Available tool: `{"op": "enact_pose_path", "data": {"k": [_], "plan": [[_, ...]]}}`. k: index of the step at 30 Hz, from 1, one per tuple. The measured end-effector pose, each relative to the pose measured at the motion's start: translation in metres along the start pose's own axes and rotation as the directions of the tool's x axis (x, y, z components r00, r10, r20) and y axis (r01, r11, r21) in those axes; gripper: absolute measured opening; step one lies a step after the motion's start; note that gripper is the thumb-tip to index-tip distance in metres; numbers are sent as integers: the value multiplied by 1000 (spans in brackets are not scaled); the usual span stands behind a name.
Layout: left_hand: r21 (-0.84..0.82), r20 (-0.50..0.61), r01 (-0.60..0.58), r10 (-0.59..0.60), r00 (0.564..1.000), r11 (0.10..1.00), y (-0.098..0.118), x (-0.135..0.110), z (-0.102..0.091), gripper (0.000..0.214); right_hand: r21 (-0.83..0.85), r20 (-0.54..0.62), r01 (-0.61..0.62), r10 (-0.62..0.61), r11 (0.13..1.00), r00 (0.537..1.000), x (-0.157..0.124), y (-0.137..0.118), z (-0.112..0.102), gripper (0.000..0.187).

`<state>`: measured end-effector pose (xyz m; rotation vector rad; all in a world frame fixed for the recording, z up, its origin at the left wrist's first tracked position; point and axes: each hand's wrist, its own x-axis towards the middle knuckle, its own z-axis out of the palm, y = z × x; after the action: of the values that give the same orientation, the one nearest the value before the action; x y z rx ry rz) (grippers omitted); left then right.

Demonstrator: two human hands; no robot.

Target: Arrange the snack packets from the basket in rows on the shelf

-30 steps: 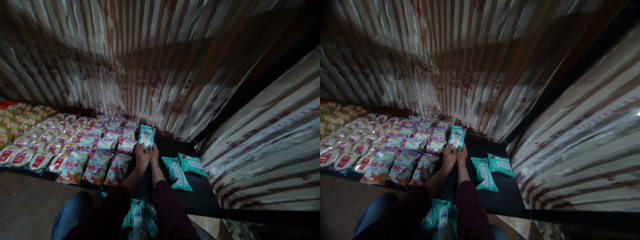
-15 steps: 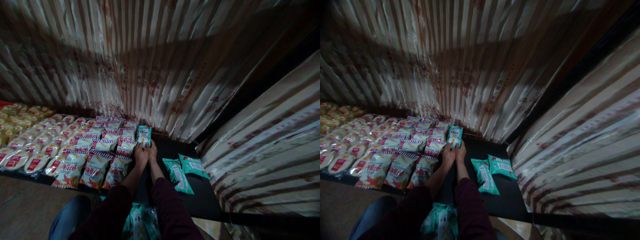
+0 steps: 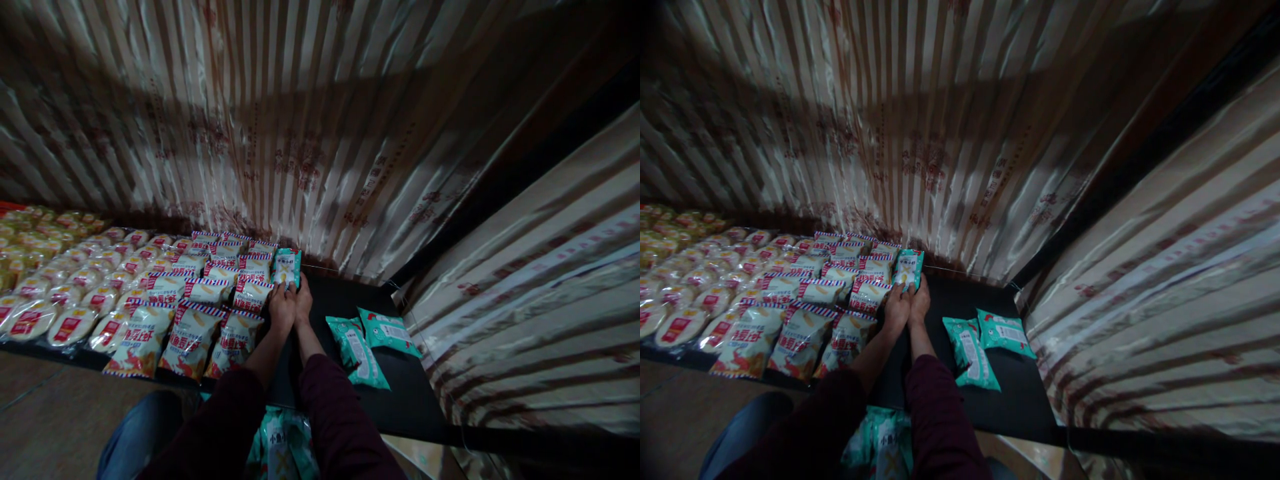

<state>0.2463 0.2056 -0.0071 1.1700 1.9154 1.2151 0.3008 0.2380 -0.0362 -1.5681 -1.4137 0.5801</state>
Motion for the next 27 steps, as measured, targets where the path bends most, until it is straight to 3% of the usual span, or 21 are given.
{"op": "enact_pose_path", "data": {"k": [7, 17, 27], "plan": [[-16, -4, -8, 8, 1000, 1000, -5, 2, 2, 32, -42, -7, 77, -77, 996, 997, -2, 5, -1, 43], [-39, 21, -35, 35, 999, 999, -4, -5, 1, 31, -9, 0, 71, -71, 997, 997, -7, 14, 0, 46], [-43, 111, -33, 37, 993, 999, -3, -34, -11, 29, 17, -62, 53, -52, 998, 997, -37, 24, -5, 42]]}}
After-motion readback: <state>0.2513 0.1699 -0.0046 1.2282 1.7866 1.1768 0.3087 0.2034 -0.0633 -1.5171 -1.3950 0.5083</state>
